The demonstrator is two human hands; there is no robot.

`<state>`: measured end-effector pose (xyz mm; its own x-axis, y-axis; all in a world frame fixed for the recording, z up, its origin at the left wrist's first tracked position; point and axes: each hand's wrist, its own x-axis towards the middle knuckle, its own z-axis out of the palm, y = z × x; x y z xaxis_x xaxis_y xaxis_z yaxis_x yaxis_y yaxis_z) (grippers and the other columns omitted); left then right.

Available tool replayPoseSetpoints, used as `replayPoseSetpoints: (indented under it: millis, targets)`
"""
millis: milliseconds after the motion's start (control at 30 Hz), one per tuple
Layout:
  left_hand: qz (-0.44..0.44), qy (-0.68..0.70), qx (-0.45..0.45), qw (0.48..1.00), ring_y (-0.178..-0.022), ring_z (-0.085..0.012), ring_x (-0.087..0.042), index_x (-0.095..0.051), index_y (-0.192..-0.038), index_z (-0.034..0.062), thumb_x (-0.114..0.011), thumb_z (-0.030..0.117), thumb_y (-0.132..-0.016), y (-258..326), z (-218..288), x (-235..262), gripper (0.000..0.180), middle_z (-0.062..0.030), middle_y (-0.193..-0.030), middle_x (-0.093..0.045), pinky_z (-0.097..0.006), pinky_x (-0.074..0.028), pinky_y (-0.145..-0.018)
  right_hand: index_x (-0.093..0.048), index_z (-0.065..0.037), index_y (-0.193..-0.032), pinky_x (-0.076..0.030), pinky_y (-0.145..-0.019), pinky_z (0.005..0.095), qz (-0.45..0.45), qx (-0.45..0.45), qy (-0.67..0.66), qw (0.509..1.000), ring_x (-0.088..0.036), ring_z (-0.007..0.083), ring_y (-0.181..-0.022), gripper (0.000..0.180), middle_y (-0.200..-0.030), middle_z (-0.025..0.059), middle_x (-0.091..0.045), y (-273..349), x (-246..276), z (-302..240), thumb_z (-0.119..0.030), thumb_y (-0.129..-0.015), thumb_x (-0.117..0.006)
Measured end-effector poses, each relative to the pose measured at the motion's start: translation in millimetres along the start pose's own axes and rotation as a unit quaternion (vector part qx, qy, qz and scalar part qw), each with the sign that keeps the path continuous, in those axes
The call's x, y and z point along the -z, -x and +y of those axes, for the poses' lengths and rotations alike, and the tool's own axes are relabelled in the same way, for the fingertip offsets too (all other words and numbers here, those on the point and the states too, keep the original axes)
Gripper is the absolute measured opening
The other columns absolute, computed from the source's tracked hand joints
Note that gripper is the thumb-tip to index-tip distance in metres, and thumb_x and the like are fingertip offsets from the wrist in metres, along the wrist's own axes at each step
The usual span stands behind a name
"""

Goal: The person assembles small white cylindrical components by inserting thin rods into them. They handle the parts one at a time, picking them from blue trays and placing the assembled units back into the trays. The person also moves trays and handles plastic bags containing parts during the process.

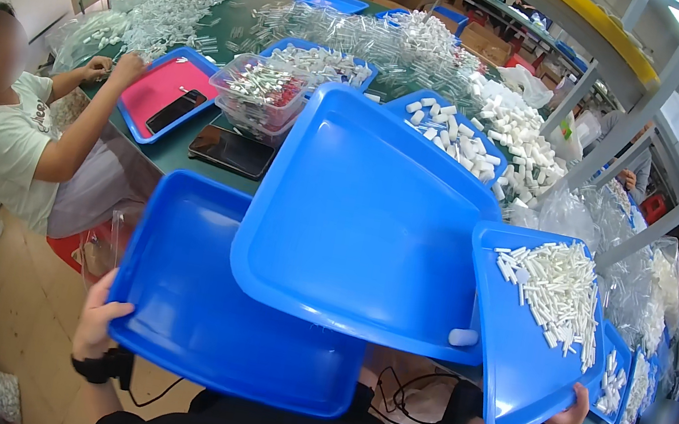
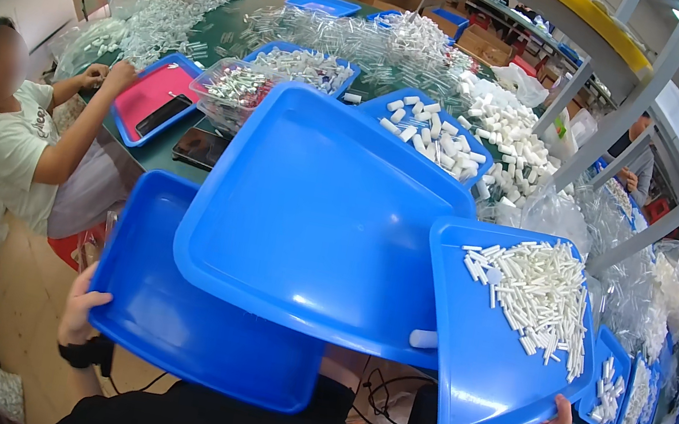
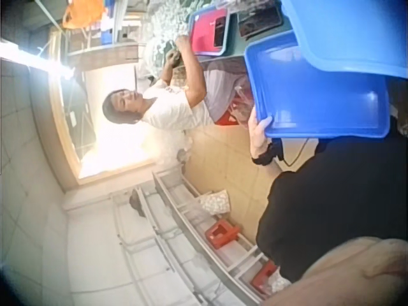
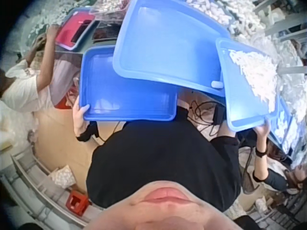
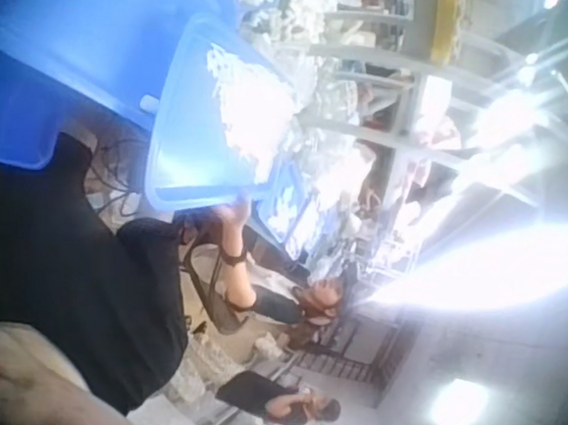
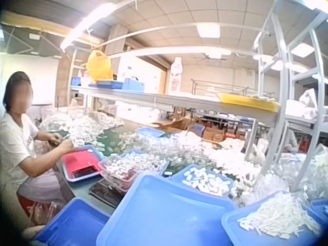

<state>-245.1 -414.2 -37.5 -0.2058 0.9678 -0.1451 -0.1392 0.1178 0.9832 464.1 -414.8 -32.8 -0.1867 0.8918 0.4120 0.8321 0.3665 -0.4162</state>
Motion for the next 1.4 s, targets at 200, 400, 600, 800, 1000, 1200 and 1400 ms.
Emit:
replayPoseSetpoints:
  millis: [200, 400, 600, 800, 1000, 1200, 1400]
  targets:
    - [0.13, 0.02, -0.107, 0.986, -0.091, -0.0175, -0.055, -0.041, -0.124, -0.0055, -0.051, 0.005, -0.065, 30.1, 43.1, 45.8, 0.06, -0.0099, -0.104, -0.057, -0.027, -0.043, -0.085, -0.043, 0.0, -0.092, -0.043, -0.068, 0.0283, 0.095, -0.076, -0.043, 0.992, -0.053, 0.0161, -0.073, 0.037, -0.083, 0.0079, -0.053, -0.9, -6.8, 1.8, -0.008, -0.067, -0.071]
    - [0.125, -0.036, -0.15, 0.98, -0.091, -0.016, -0.054, -0.04, -0.125, -0.0056, -0.05, 0.009, -0.068, -3.9, 78.4, 33.7, 0.06, -0.0091, -0.103, -0.056, -0.026, -0.041, -0.086, -0.04, 0.001, -0.103, -0.046, -0.08, 0.0314, 0.071, -0.179, -0.105, 0.976, -0.057, 0.0196, -0.088, 0.044, -0.096, 0.0123, -0.056, 24.7, 5.2, 39.4, -0.004, -0.07, -0.069]
    - [0.178, -0.051, -0.173, 0.967, -0.06, -0.01, -0.054, -0.041, -0.123, -0.0013, -0.048, 0.008, -0.072, -62.3, 105.4, 26.0, 0.052, -0.0055, -0.084, -0.054, -0.02, -0.042, -0.038, -0.041, 0.003, -0.107, -0.046, -0.078, 0.0312, 0.043, -0.128, -0.053, 0.989, -0.057, 0.0208, -0.086, 0.044, -0.095, 0.0137, -0.057, 22.9, -2.3, 42.2, -0.001, -0.072, -0.067]
    - [0.118, 0.016, -0.22, 0.968, -0.06, -0.0112, -0.053, -0.047, -0.113, 0.0008, -0.051, 0.011, -0.078, -134.7, 137.2, -33.6, 0.036, -0.0052, -0.08, -0.055, -0.022, -0.044, -0.046, -0.045, 0.004, -0.102, -0.047, -0.075, 0.0305, 0.074, -0.136, -0.069, 0.986, -0.057, 0.0189, -0.082, 0.037, -0.093, 0.0137, -0.058, 34.5, -17.6, 60.6, -0.003, -0.074, -0.068]
    - [-0.106, 0.079, -0.089, 0.987, -0.078, -0.0196, -0.058, -0.049, -0.098, 0.0004, -0.055, 0.007, -0.08, -248.7, 139.6, -191.3, 0.02, -0.0109, -0.088, -0.056, -0.033, -0.053, -0.066, -0.043, 0.003, -0.107, -0.042, -0.085, 0.0308, 0.046, -0.322, -0.41, 0.852, -0.054, 0.018, -0.092, 0.024, -0.102, 0.0139, -0.056, 39.3, -7.0, 61.9, -0.01, -0.088, -0.051]
    - [-0.176, 0.199, 0.013, 0.964, -0.091, -0.0391, -0.053, -0.034, -0.098, -0.014, -0.041, -0.003, -0.08, -376.9, 111.0, -338.0, 0.023, -0.0258, -0.102, -0.044, -0.048, -0.052, -0.081, -0.032, 0.0, -0.127, -0.025, -0.103, 0.0328, 0.047, -0.406, -0.794, 0.45, -0.039, 0.0201, -0.115, 0.045, -0.125, 0.0096, -0.043, 28.0, -8.3, 75.7, -0.024, -0.092, -0.046]
    - [-0.127, 0.15, 0.034, 0.98, -0.088, -0.0395, -0.055, -0.036, -0.104, -0.0092, -0.035, -0.008, -0.076, -431.6, 66.6, -437.4, 0.028, -0.0252, -0.104, -0.045, -0.05, -0.057, -0.069, -0.031, -0.001, -0.129, -0.027, -0.102, 0.0328, 0.148, -0.434, -0.82, 0.341, -0.039, 0.0205, -0.116, 0.05, -0.128, 0.0089, -0.04, 22.8, -11.0, 59.1, -0.028, -0.091, -0.048]
